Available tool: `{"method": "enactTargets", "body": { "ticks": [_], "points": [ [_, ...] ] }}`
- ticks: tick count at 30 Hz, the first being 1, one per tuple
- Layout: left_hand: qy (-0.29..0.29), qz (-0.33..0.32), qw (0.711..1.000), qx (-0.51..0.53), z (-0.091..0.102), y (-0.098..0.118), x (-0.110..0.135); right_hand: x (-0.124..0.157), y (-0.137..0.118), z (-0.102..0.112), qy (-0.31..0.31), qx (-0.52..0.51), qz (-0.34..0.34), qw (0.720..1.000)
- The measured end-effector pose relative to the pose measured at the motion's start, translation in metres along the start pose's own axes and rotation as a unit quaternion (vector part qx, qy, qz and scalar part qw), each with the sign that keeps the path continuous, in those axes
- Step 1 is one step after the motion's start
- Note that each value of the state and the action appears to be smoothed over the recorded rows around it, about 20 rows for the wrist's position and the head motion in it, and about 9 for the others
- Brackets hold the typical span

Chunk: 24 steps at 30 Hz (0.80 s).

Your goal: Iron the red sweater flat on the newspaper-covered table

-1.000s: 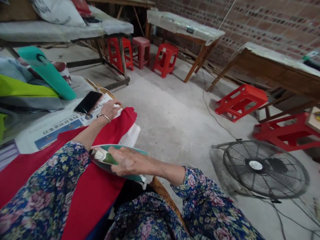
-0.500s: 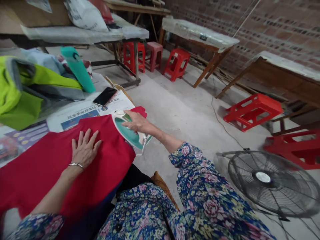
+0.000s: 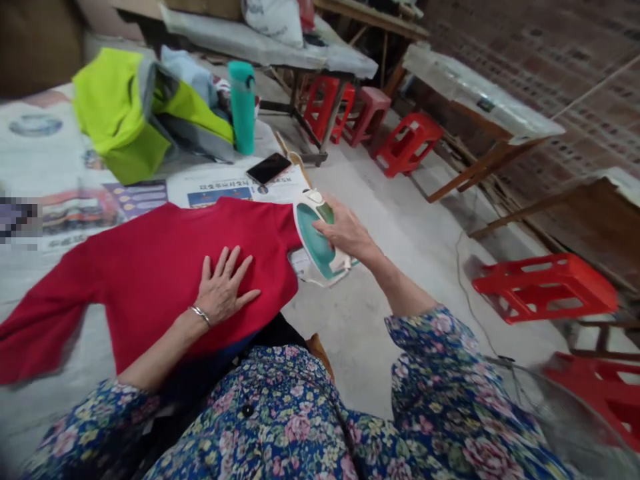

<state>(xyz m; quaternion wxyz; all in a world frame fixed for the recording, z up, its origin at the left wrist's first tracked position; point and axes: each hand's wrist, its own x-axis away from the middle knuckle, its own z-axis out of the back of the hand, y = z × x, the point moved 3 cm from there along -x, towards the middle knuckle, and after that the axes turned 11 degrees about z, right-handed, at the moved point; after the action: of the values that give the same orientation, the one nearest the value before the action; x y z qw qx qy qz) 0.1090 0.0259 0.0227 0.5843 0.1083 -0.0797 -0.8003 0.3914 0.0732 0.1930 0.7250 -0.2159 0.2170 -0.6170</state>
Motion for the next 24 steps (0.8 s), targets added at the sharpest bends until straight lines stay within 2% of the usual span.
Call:
{"method": "enactTargets", "body": {
  "ticks": [3, 6, 9, 12, 15, 20, 22, 24],
  "points": [
    [-0.005, 0.023, 1.0, -0.001, -0.003, 0.008, 0.023, 0.021, -0.019, -0.018, -0.067, -0.081, 0.001, 0.994],
    [0.005, 0.047, 0.999, -0.004, -0.004, 0.007, 0.043, 0.037, -0.036, -0.044, -0.125, -0.139, 0.007, 0.982],
    [0.022, 0.055, 0.998, -0.007, -0.004, 0.003, 0.057, 0.041, -0.043, -0.065, -0.141, -0.149, 0.007, 0.979],
    [0.031, 0.049, 0.998, -0.005, -0.005, 0.001, 0.064, 0.026, -0.042, -0.072, -0.111, -0.127, 0.0, 0.986],
    [0.032, 0.048, 0.998, -0.002, -0.006, 0.001, 0.064, -0.006, -0.04, -0.072, -0.077, -0.096, -0.002, 0.992],
    [0.033, 0.051, 0.998, -0.009, -0.01, -0.001, 0.061, -0.06, -0.049, -0.076, -0.059, -0.091, 0.01, 0.994],
    [0.037, 0.053, 0.998, -0.013, -0.011, -0.001, 0.061, -0.066, -0.051, -0.077, -0.057, -0.101, 0.022, 0.993],
    [0.04, 0.055, 0.998, -0.014, -0.011, -0.001, 0.061, -0.059, -0.05, -0.076, -0.058, -0.11, 0.037, 0.992]
  ]
}}
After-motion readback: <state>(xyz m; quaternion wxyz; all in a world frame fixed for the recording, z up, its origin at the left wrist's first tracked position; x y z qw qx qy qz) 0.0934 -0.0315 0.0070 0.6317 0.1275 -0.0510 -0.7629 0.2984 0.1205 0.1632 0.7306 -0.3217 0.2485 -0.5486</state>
